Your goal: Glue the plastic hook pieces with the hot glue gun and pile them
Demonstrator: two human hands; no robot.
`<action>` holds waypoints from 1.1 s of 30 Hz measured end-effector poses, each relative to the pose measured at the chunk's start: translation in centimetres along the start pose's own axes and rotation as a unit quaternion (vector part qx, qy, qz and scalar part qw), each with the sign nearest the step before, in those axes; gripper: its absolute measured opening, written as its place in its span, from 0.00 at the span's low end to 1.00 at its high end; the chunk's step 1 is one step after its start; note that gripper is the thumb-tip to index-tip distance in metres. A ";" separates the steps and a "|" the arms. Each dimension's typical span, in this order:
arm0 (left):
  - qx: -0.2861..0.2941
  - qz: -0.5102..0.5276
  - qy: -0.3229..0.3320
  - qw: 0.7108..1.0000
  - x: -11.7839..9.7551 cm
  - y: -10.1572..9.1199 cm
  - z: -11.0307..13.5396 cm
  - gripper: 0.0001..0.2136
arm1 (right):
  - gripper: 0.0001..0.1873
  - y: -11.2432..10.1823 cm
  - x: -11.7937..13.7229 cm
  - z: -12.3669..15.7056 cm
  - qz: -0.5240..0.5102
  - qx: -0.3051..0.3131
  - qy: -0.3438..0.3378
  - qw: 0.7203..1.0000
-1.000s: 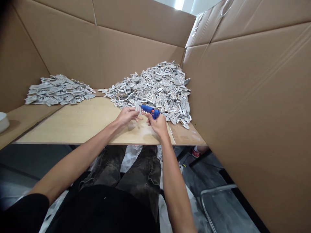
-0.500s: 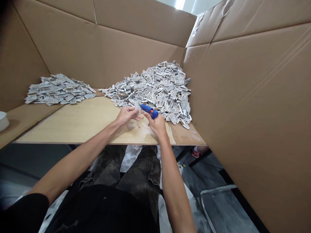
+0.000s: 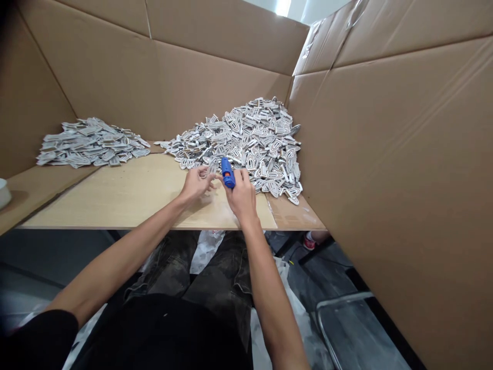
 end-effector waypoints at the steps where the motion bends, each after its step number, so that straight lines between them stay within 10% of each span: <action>1: -0.010 -0.033 0.005 0.999 -0.1 -0.3 0.0 0.08 | 0.23 -0.2 -0.2 -0.1 -0.031 -0.007 -0.002 1.000; 12: 0.025 0.064 -0.016 0.998 -0.9 -0.1 -0.8 0.07 | 0.34 0.1 -3.4 0.2 -0.272 0.112 0.106 0.950; 33: 0.050 0.102 0.036 0.993 -1.8 0.3 -0.4 0.04 | 0.34 0.6 -3.8 0.2 -0.229 0.114 0.110 0.960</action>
Point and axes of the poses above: each hand's wrist, its own z-axis away from the middle knuckle, its own y-axis out of the palm, x = y × z, the point moved 4 cm from there along -z, towards the middle knuckle, and after that the axes turned 8 degrees about x, right-handed, at the moved point
